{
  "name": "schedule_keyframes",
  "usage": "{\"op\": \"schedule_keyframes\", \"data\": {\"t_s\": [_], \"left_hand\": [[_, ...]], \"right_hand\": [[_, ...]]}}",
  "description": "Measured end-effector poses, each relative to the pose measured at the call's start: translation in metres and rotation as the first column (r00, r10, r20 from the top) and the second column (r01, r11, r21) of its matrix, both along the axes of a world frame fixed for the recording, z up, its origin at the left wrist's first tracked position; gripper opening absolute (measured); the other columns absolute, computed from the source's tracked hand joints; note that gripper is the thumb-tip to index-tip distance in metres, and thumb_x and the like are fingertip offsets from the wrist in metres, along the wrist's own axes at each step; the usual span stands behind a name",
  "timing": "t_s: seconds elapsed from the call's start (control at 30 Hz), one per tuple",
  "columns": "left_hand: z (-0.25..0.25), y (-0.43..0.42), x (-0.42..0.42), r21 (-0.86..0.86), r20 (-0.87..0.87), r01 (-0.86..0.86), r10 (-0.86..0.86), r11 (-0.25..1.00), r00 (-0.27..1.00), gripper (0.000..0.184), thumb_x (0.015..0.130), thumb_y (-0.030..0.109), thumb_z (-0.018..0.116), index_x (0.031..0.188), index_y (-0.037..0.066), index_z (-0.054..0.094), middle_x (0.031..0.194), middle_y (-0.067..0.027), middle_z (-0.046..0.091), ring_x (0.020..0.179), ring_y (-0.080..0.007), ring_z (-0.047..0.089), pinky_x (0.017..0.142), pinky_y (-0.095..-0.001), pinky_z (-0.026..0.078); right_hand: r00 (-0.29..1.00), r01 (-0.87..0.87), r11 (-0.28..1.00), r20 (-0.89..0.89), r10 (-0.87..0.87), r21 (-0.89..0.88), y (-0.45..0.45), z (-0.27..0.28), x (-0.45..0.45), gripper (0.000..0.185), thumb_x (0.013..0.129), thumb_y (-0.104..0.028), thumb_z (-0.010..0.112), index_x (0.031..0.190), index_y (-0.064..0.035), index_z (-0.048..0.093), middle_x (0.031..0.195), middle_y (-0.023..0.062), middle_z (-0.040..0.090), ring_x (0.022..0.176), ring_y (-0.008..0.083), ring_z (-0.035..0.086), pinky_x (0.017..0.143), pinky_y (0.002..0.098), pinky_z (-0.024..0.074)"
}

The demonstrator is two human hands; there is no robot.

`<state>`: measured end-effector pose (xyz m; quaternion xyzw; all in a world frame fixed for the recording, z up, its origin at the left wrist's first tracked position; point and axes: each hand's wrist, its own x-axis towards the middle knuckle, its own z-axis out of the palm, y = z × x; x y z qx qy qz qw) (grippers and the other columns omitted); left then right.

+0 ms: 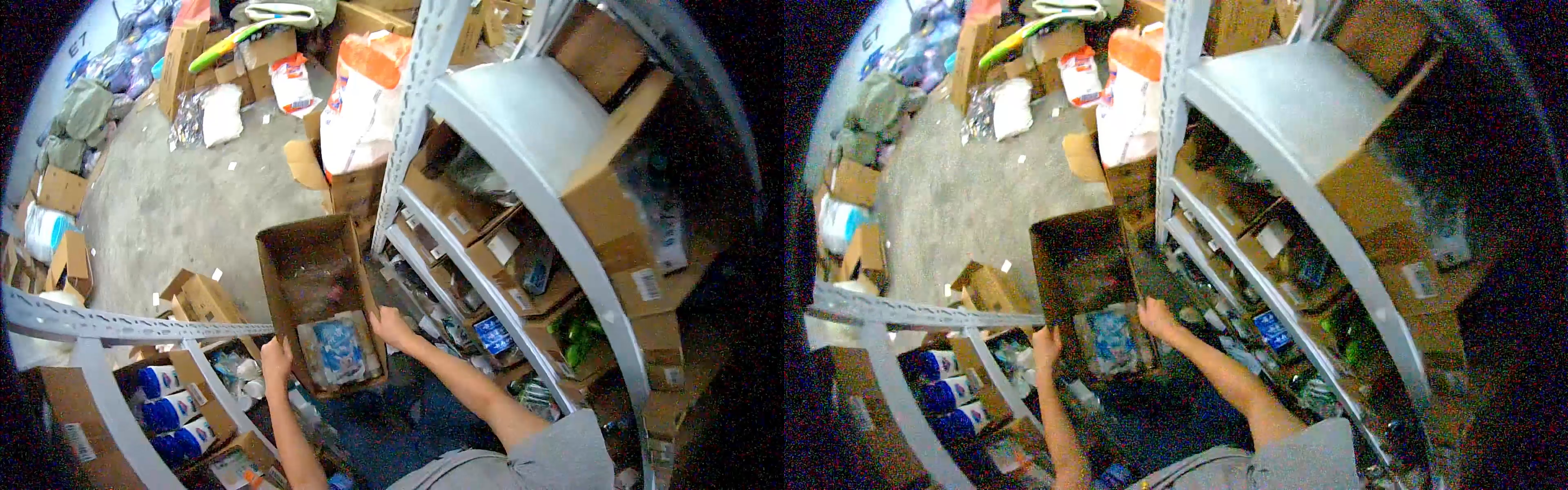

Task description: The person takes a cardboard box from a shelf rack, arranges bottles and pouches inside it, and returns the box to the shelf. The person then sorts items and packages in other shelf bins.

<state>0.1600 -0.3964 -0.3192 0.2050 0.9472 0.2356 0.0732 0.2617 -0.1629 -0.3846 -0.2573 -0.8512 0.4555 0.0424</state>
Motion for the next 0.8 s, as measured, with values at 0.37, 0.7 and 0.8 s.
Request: {"op": "schedule_keyframes", "data": {"t_s": [0.37,0.7,0.8], "left_hand": [[0.189,0.026,-0.011,-0.041,0.001,0.287,-0.287,0.957,0.958,0.018,0.074,0.014,0.049,0.074,-0.004,0.053,0.068,-0.0235,0.052,0.069,-0.0392,0.05,0.059,-0.043,0.04],[0.356,0.071,-0.005,0.016,-0.043,0.531,-0.53,0.847,0.847,0.024,0.072,0.014,0.05,0.068,-0.009,0.051,0.064,-0.0265,0.048,0.061,-0.0386,0.05,0.054,-0.0404,0.04],[0.39,0.084,-0.003,-0.098,-0.042,0.548,-0.554,0.831,0.832,0.024,0.071,0.014,0.051,0.066,-0.01,0.051,0.062,-0.0266,0.047,0.056,-0.0374,0.05,0.05,-0.0393,0.039]], "right_hand": [[0.988,-0.028,0.983,0.152,0.0,0.183,0.023,0.245,0.065,0.04,0.073,-0.032,0.048,0.065,0.0074,0.053,0.067,0.026,0.053,0.065,0.0389,0.053,0.06,0.0436,0.042],[0.992,0.096,0.934,0.04,-0.117,0.345,0.019,0.4,0.118,0.044,0.074,-0.035,0.047,0.057,0.0055,0.053,0.058,0.0247,0.051,0.057,0.0393,0.052,0.056,0.0442,0.0414],[0.985,0.172,0.916,-0.049,-0.165,0.364,0.021,0.413,0.125,0.045,0.073,-0.033,0.05,0.054,0.0078,0.05,0.056,0.027,0.047,0.056,0.0397,0.051,0.052,0.0439,0.0394]]}}
